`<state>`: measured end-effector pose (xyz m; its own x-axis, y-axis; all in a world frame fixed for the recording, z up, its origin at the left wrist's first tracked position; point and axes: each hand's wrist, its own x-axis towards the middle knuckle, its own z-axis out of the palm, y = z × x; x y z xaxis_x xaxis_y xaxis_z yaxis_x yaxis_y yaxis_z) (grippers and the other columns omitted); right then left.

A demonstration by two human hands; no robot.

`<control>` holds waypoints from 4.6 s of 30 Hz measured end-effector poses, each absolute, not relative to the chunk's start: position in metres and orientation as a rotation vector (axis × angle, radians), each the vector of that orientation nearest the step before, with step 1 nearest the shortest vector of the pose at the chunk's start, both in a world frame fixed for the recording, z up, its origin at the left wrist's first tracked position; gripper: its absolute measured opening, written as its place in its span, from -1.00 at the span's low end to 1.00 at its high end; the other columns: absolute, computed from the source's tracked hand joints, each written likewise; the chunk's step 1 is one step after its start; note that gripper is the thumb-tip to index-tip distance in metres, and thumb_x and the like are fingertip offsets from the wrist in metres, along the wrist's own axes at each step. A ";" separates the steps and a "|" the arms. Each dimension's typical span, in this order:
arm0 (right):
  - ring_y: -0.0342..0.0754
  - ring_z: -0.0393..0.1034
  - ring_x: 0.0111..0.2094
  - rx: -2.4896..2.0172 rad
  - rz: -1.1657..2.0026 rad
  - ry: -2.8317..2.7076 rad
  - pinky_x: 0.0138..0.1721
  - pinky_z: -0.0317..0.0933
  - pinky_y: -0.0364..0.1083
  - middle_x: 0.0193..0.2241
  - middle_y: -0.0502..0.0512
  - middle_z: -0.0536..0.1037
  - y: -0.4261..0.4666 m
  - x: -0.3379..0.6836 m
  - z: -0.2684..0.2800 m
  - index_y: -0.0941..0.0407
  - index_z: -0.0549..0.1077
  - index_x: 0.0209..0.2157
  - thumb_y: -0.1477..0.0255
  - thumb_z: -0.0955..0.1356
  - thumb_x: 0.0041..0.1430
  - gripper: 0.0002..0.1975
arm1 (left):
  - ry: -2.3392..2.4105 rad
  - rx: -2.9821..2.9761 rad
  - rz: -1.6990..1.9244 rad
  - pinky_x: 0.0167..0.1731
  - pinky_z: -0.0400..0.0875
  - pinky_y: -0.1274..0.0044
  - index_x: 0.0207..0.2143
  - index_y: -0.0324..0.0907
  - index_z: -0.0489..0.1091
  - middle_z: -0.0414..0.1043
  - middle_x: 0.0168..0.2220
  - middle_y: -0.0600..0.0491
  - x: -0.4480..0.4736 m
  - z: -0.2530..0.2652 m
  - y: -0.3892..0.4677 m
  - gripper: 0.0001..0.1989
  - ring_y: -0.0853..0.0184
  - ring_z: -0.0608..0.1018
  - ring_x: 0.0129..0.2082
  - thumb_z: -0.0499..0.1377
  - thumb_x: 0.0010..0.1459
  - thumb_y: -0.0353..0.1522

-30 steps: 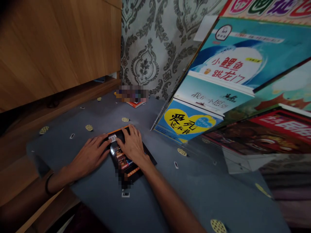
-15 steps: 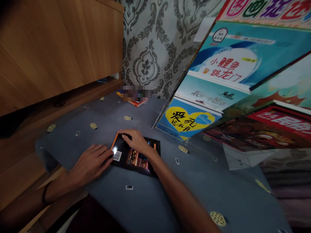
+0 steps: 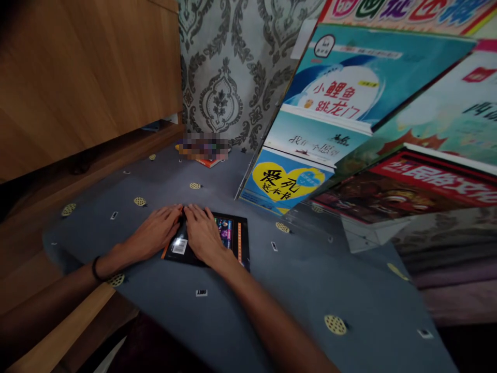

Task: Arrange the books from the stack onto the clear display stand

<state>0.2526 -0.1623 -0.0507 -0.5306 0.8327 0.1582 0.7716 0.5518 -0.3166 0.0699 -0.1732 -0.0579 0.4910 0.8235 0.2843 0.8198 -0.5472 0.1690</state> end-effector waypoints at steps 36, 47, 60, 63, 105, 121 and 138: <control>0.19 0.37 0.20 -1.502 0.252 -2.060 0.24 0.21 0.26 0.16 0.29 0.52 -0.192 0.372 -0.074 0.12 0.49 0.12 0.29 0.21 0.40 -0.59 | 1.082 2.970 0.321 0.19 0.35 0.24 0.13 -0.31 0.35 0.41 0.21 -0.21 0.151 -0.040 -0.153 -0.65 0.10 0.48 0.18 -0.06 0.45 -0.34; 0.13 0.39 0.20 -1.468 0.386 -1.980 0.24 0.23 0.20 0.16 0.29 0.52 -0.187 0.382 -0.071 0.15 0.48 0.13 0.27 0.19 0.41 -0.57 | 1.079 2.964 0.479 0.16 0.38 0.22 0.15 -0.25 0.36 0.45 0.19 -0.17 0.149 -0.051 -0.151 -0.65 0.11 0.50 0.16 -0.04 0.46 -0.31; 0.11 0.48 0.09 -1.380 0.391 -1.940 0.12 0.36 0.18 0.05 0.18 0.60 -0.217 0.401 -0.066 0.04 0.49 0.11 0.32 0.20 0.43 -0.64 | 1.047 2.927 0.547 0.16 0.39 0.20 0.17 -0.32 0.36 0.44 0.19 -0.21 0.146 -0.058 -0.148 -0.62 0.10 0.48 0.17 -0.05 0.46 -0.33; 0.10 0.54 -0.09 -1.421 0.356 -1.866 -0.04 0.44 0.12 -0.16 0.15 0.67 -0.222 0.400 -0.063 0.04 0.48 0.11 0.32 0.22 0.43 -0.65 | 1.044 2.927 0.545 0.16 0.39 0.21 0.16 -0.33 0.36 0.44 0.20 -0.20 0.146 -0.058 -0.148 -0.63 0.09 0.49 0.16 -0.03 0.45 -0.33; 0.04 0.42 -0.25 -1.194 0.228 -2.147 -0.20 0.30 0.06 -0.33 0.15 0.55 -0.232 0.392 -0.048 0.13 0.57 -0.21 0.18 0.16 0.49 -0.55 | 0.681 3.465 0.084 -0.15 0.58 0.29 0.06 -0.36 0.33 0.52 0.02 -0.37 0.137 -0.044 -0.202 -0.71 -0.02 0.62 0.00 -0.07 0.42 -0.46; 0.05 0.53 -0.29 -1.191 0.930 -1.469 -0.17 0.41 0.03 -0.36 0.06 0.66 -0.220 0.391 -0.051 0.07 0.65 -0.36 0.03 0.51 0.02 -0.63 | 0.823 2.574 0.528 -0.46 0.16 0.55 -0.32 -0.13 0.28 0.29 -0.49 0.16 0.116 0.046 -0.186 -0.66 0.42 0.34 -0.53 -0.16 0.45 -0.23; -0.15 0.35 -0.56 -1.164 1.338 -1.118 -0.57 0.22 -0.19 -0.54 -0.02 0.55 -0.226 0.387 -0.027 0.12 0.55 -0.42 0.00 0.58 -0.14 -0.52 | 1.024 1.522 0.589 -0.60 0.36 0.56 -0.41 -0.14 0.25 0.39 -0.59 0.14 0.112 -0.022 -0.199 -0.50 0.39 0.46 -0.63 0.10 0.20 0.12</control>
